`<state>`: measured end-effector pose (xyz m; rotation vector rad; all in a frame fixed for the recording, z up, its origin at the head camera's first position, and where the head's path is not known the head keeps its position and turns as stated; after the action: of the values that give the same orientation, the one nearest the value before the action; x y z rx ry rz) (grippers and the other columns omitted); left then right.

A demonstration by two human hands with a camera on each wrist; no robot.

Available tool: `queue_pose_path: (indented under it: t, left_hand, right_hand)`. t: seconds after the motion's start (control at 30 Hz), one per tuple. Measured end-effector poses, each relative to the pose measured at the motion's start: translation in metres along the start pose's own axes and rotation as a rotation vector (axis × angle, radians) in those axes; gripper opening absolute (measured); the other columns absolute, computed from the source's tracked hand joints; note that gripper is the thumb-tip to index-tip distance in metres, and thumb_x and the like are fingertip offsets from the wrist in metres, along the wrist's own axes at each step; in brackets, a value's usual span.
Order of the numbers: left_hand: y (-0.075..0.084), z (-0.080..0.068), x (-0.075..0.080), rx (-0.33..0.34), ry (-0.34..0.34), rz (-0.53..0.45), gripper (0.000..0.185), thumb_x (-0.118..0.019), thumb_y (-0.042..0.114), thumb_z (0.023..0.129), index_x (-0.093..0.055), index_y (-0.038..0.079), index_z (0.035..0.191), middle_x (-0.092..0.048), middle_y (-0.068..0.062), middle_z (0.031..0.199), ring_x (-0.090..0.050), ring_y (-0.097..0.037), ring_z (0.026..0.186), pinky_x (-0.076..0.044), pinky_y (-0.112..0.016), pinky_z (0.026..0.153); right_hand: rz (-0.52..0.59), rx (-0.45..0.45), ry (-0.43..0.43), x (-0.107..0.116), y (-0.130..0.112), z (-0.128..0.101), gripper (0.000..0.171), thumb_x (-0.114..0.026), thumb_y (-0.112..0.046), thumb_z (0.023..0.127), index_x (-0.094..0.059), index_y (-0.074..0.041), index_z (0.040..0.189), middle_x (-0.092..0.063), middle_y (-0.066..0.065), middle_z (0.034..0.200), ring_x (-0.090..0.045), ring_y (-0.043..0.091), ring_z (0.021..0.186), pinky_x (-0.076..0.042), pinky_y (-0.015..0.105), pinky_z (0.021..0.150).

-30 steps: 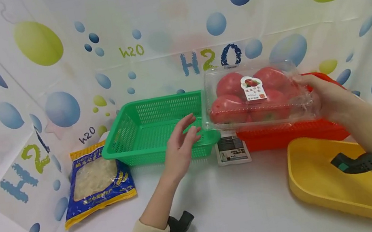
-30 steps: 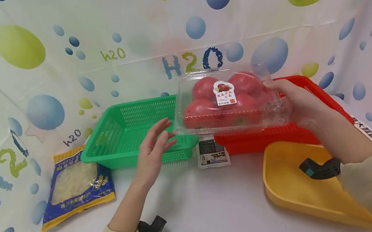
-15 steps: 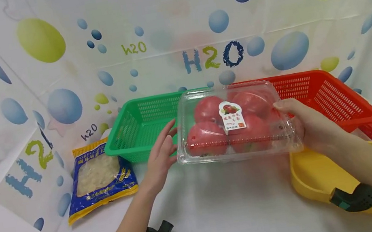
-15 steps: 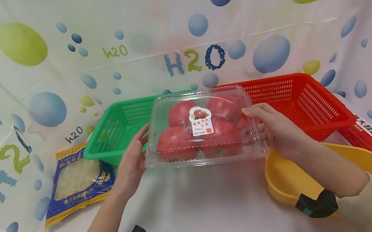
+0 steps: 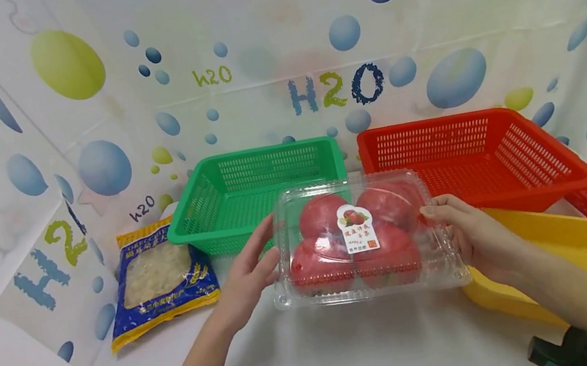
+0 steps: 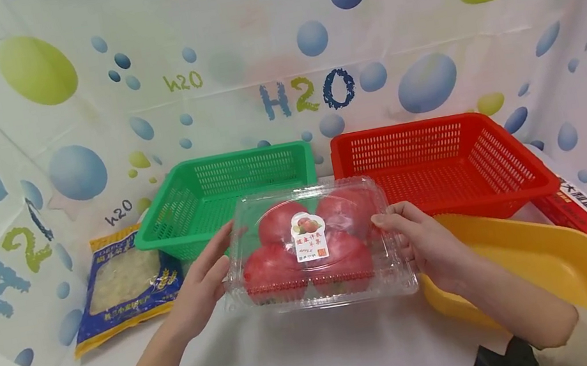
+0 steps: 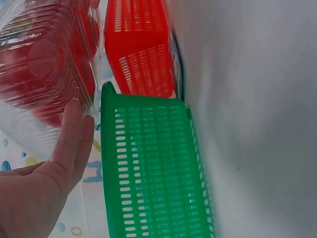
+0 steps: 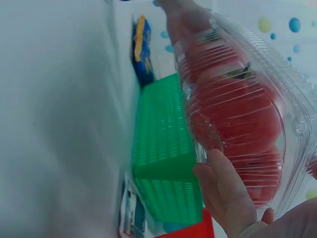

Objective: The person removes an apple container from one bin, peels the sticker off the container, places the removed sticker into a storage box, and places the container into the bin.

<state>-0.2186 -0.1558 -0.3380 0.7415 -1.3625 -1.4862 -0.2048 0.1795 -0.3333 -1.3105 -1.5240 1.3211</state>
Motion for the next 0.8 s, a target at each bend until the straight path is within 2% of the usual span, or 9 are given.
queue_pose_path:
  t: [0.1, 0.33, 0.53, 0.63, 0.8]
  left_hand:
    - [0.000, -0.004, -0.007, 0.000, -0.016, -0.021, 0.064, -0.048, 0.031, 0.107, -0.022, 0.012, 0.162, -0.025, -0.018, 0.163, -0.039, -0.046, 0.139, -0.051, -0.052, 0.096]
    - [-0.006, -0.022, -0.013, 0.046, -0.022, -0.001, 0.062, -0.049, 0.024, 0.106, -0.024, 0.011, 0.161, -0.026, -0.020, 0.162, -0.047, -0.047, 0.132, -0.056, -0.043, 0.091]
    - [-0.018, -0.035, -0.017, 0.121, -0.109, -0.029, 0.066, -0.051, 0.027, 0.107, -0.019, 0.008, 0.162, -0.019, -0.021, 0.165, -0.043, -0.048, 0.135, -0.054, -0.044, 0.093]
    - [-0.024, -0.038, -0.018, 0.157, -0.159, -0.034, 0.068, -0.051, 0.028, 0.107, -0.017, 0.005, 0.161, -0.017, -0.023, 0.164, -0.040, -0.048, 0.137, -0.054, -0.045, 0.094]
    - [-0.033, -0.041, -0.018, 0.213, -0.205, -0.054, 0.072, -0.053, 0.026, 0.107, -0.013, -0.001, 0.160, -0.017, -0.025, 0.163, -0.040, -0.048, 0.137, -0.054, -0.044, 0.094]
  right_hand:
    - [-0.006, -0.018, -0.014, 0.002, 0.007, -0.004, 0.027, -0.055, -0.039, 0.103, -0.041, -0.022, 0.120, -0.064, -0.005, 0.115, -0.067, 0.018, 0.103, -0.056, 0.037, 0.090]
    - [-0.025, -0.067, -0.117, 0.001, 0.021, -0.012, 0.026, -0.052, -0.032, 0.104, -0.041, -0.015, 0.120, -0.067, 0.002, 0.110, -0.070, 0.021, 0.097, -0.058, 0.037, 0.086]
    - [0.020, -0.115, -0.241, -0.004, 0.034, -0.018, 0.020, -0.049, -0.028, 0.106, -0.037, -0.014, 0.116, -0.071, 0.006, 0.105, -0.072, 0.023, 0.093, -0.059, 0.038, 0.083]
    - [0.013, -0.149, -0.241, -0.007, 0.041, -0.020, 0.025, -0.049, -0.028, 0.105, -0.035, -0.011, 0.117, -0.070, 0.007, 0.102, -0.071, 0.024, 0.090, -0.058, 0.036, 0.082]
    - [-0.052, -0.221, -0.177, -0.012, 0.057, -0.017, 0.043, -0.053, -0.032, 0.102, -0.030, -0.004, 0.125, -0.062, 0.009, 0.101, -0.064, 0.023, 0.087, -0.053, 0.032, 0.075]
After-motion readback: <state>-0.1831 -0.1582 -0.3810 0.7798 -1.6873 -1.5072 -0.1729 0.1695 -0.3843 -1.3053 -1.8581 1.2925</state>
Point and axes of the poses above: each hand's wrist, its own z-axis towards the middle knuckle, its own x-axis out of the back of the hand, y = z × x, the point moved 6 cm from there along z, towards the middle knuckle
